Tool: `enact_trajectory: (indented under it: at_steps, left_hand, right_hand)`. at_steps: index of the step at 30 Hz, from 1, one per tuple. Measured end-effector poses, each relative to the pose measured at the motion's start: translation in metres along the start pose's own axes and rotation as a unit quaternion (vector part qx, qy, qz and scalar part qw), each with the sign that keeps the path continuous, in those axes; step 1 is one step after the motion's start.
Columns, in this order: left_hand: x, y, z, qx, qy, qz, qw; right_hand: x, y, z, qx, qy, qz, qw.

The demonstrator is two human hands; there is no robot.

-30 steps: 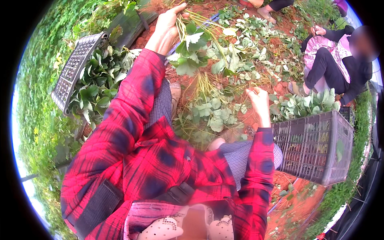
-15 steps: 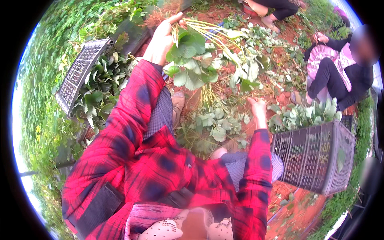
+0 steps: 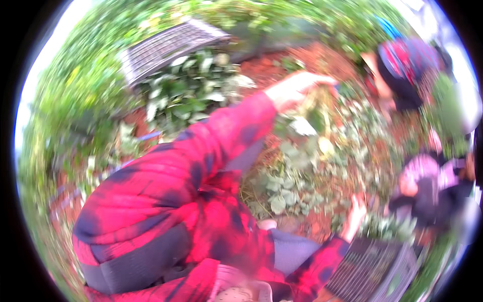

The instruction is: The person sits on the ground in a garden and sorts through a pile of harvested leafy green plants. They pick up bunches of plants, separate them, and place them into a black plastic crate nearby.

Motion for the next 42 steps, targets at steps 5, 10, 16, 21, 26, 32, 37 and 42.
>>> enact_trajectory:
  at_steps: [5,10,16,21,26,32,37,42]
  left_hand:
    - [0.032,-0.042,-0.006,-0.327,0.214,0.535,0.748]
    - [-0.002,-0.004,0.019,-0.229,0.128,0.167,0.95]
    - [0.03,-0.008,-0.026,-0.035,0.139,-0.2,0.969]
    - [0.056,-0.043,-0.018,-0.189,0.056,-0.155,0.968]
    - [0.051,-0.061,-0.019,-0.234,0.102,-0.025,0.966]
    - [0.033,-0.066,-0.031,-0.175,0.108,-0.042,0.978]
    - [0.007,-0.071,-0.028,-0.041,0.15,-0.099,0.983]
    - [0.004,-0.066,-0.029,-0.172,0.158,-0.124,0.964]
  right_hand:
    - [-0.017,0.027,-0.004,0.039,-0.033,-0.053,0.997]
    - [0.026,-0.03,0.02,0.072,-0.064,-0.116,0.989]
    - [0.003,-0.062,0.013,0.035,-0.08,-0.159,0.983]
    - [0.001,-0.065,0.007,0.026,-0.13,-0.216,0.967]
    - [-0.006,0.011,-0.018,0.102,-0.076,-0.193,0.973]
    - [-0.094,0.255,-0.013,0.332,0.113,-0.057,0.935]
    - [-0.107,0.197,-0.012,0.169,0.151,0.516,0.826]
    - [-0.087,0.165,-0.033,0.078,0.134,0.58,0.8]
Point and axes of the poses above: each hand's wrist, its own z-axis away from the middle knuckle, its own x-axis out of the palm, y = z × x, the point moved 5 cm from there along -z, towards the middle knuckle
